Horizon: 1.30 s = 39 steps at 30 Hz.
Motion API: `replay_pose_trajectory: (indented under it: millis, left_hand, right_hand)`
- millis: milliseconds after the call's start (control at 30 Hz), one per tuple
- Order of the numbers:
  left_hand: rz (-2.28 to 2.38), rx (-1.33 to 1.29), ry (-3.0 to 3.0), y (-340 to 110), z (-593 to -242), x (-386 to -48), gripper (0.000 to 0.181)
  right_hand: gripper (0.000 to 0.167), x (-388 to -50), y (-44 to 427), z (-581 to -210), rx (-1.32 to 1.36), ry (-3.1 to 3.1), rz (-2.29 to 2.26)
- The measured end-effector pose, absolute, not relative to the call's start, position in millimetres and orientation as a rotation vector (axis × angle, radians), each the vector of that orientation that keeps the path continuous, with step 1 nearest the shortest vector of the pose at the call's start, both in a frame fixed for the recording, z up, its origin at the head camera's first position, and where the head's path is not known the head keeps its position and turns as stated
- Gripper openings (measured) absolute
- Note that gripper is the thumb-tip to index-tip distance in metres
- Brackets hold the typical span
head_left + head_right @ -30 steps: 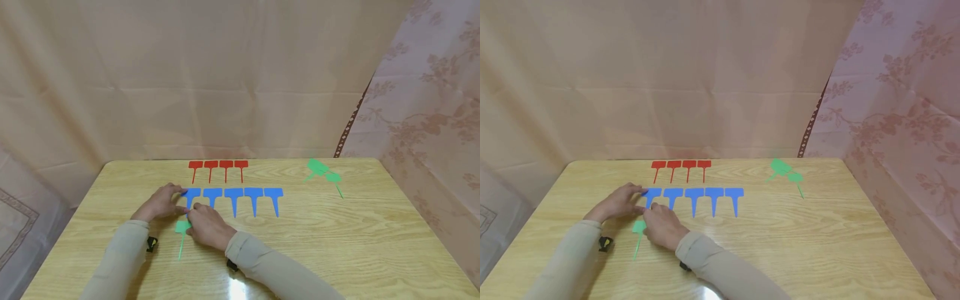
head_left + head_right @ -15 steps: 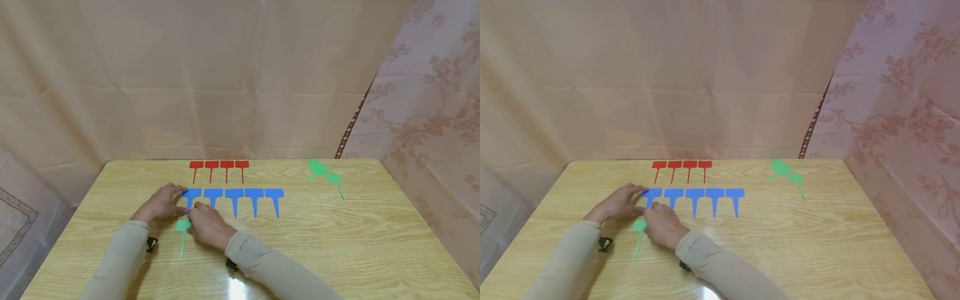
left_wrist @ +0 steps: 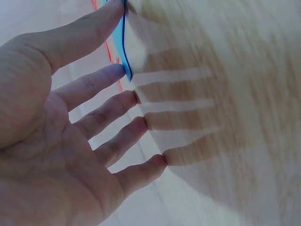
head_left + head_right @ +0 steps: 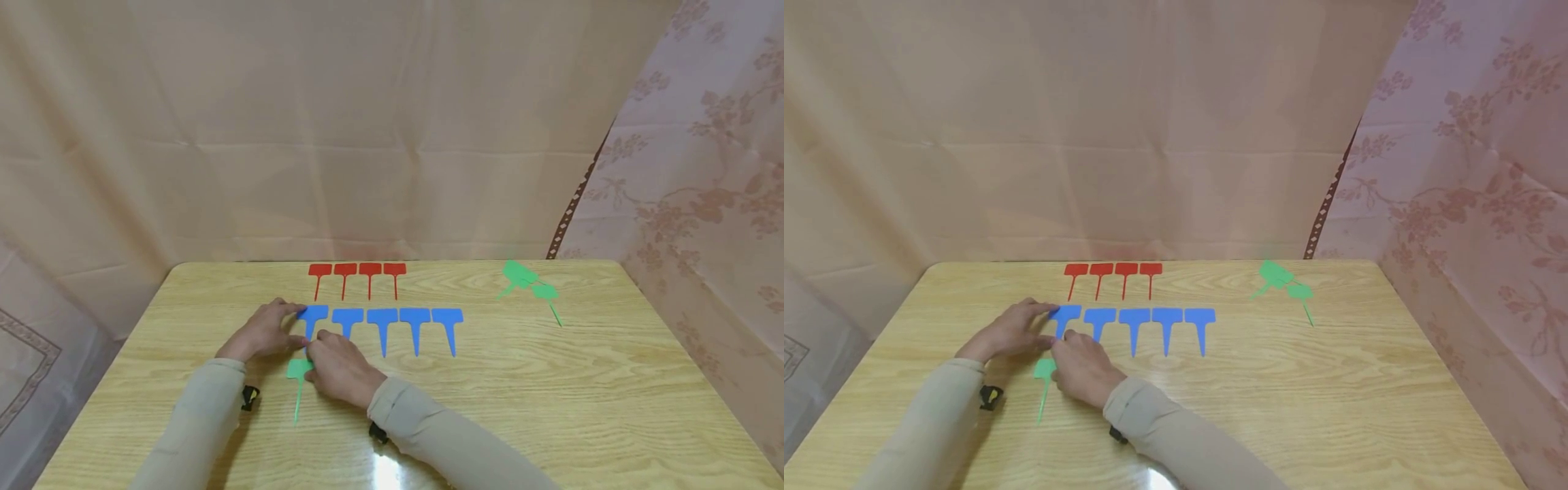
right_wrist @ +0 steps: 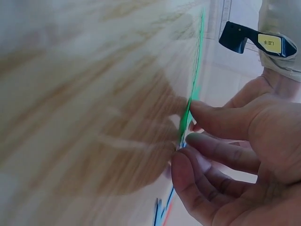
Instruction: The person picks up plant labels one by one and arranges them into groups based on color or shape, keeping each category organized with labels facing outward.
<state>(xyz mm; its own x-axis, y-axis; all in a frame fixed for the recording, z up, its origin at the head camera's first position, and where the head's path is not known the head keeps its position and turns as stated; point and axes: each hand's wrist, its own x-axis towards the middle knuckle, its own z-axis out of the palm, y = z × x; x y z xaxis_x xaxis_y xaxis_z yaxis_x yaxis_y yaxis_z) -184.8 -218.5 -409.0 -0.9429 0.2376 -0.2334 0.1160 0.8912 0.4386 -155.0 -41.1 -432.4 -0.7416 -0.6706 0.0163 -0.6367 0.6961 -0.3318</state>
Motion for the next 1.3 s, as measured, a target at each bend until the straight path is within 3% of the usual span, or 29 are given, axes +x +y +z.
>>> replay_pose_trajectory:
  millis: [233, 533, 933, 1300]
  left_hand:
    - [0.622, 0.271, 2.780, -218.9, -409.7, -184.7, 0.070]
    - [0.690, 0.314, 2.791, -219.4, -416.4, -181.1, 0.063]
    - [0.378, 0.804, 2.986, -156.8, -412.4, -156.5, 0.042]
    - [0.265, 0.671, 2.869, -137.9, -419.2, -156.1, 0.041]
  right_hand:
    - [0.017, -152.2, -21.3, -422.5, -1.132, 2.728, -0.621]
    - [0.021, -145.1, 37.2, -418.7, -1.135, 2.789, -0.658]
    - [0.024, -142.3, 100.0, -418.0, -0.975, 2.925, -0.661]
    - [0.029, -139.8, 126.4, -423.1, -0.880, 2.986, -0.688]
